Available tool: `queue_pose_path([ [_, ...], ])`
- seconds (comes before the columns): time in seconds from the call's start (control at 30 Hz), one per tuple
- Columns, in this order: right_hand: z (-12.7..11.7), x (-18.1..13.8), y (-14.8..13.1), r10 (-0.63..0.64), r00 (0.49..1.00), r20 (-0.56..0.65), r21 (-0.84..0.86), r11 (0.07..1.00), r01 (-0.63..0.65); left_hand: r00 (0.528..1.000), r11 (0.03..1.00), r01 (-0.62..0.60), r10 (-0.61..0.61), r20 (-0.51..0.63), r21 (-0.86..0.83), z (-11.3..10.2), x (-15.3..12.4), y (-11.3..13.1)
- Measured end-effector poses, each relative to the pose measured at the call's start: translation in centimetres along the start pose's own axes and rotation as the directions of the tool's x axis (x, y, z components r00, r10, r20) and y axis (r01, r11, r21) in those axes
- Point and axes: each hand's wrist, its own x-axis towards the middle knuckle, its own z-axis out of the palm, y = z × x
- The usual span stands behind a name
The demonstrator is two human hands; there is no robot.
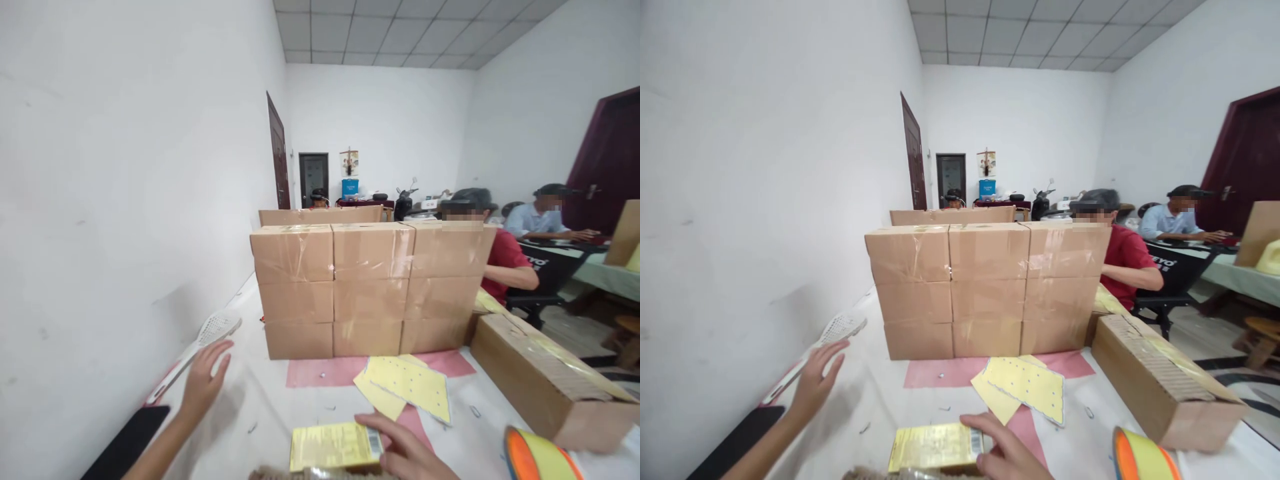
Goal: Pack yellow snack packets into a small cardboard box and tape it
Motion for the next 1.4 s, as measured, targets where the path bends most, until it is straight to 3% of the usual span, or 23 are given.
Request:
queue_pose_path([
  [0.03,0.0,-0.2,-0.4,-0.010,1.000,0.009,0.017,1.000,0.010,1.000,0.994,0.013,-0.012,0.017,-0.104,-1.0,-1.3,3.1],
  [0.1,-0.1,-0.4,-1.3,-0.037,0.999,0.025,0.031,0.999,0.036,0.978,0.964,-0.072,0.118,0.170,-0.255,-3.6,-3.9,9.0],
  [0.13,-0.2,-0.5,-1.7,-0.056,0.998,0.034,0.025,0.998,0.055,0.936,0.945,-0.156,0.234,0.262,-0.287,-4.9,-5.2,11.7],
  [0.17,-0.3,-0.6,-2.1,-0.073,0.996,0.042,0.010,0.997,0.073,0.864,0.932,-0.225,0.326,0.384,-0.285,-6.3,-6.3,14.3],
  [0.23,-0.6,-0.5,-2.9,-0.111,0.992,0.059,-0.053,0.992,0.114,0.717,0.905,-0.357,0.425,0.552,-0.232,-8.7,-8.2,18.6],
  [0.27,-0.8,-0.5,-3.3,-0.126,0.990,0.064,-0.102,0.986,0.133,0.686,0.896,-0.398,0.434,0.584,-0.198,-9.6,-9.0,20.3],
  [0.3,-0.9,-0.3,-3.6,-0.140,0.988,0.071,-0.156,0.976,0.150,0.689,0.894,-0.418,0.429,0.584,-0.163,-10.4,-9.7,21.7],
  [0.4,-0.9,0.4,-3.9,-0.178,0.981,0.079,-0.317,0.928,0.194,0.766,0.907,-0.419,0.381,0.518,-0.048,-11.7,-11.6,24.4],
  [0.6,0.4,1.0,-3.1,-0.198,0.980,0.026,-0.373,0.907,0.193,0.826,0.845,-0.493,0.379,0.418,0.208,-12.5,-13.8,26.4],
  [0.8,1.5,0.9,-2.8,-0.301,0.949,-0.094,-0.392,0.887,0.243,0.796,0.804,-0.558,0.449,0.406,0.204,-12.0,-11.9,26.0],
  [0.87,1.5,0.8,-2.4,-0.320,0.935,-0.154,-0.382,0.892,0.243,0.822,0.815,-0.533,0.437,0.365,0.225,-11.7,-11.0,25.6],
  [0.97,1.1,0.2,-2.1,-0.347,0.894,-0.283,-0.355,0.904,0.239,0.923,0.849,-0.353,0.245,0.297,0.393,-11.2,-10.4,25.4],
  [1.03,0.6,-0.6,-2.5,-0.361,0.851,-0.381,-0.317,0.916,0.247,0.957,0.868,-0.196,0.068,0.281,0.457,-10.9,-10.3,25.4],
  [1.1,0.0,-1.8,-3.4,-0.384,0.799,-0.463,-0.245,0.922,0.301,0.937,0.889,-0.177,0.021,0.349,0.422,-10.7,-10.3,25.5],
  [1.23,-0.5,-5.4,-6.3,-0.480,0.690,-0.542,-0.146,0.862,0.485,0.836,0.898,-0.349,0.169,0.522,0.268,-10.9,-10.1,25.5],
  [1.4,0.8,-10.6,-9.4,-0.534,0.655,-0.535,-0.167,0.827,0.537,0.728,0.939,-0.311,0.137,0.671,0.145,-11.6,-10.0,25.1],
])
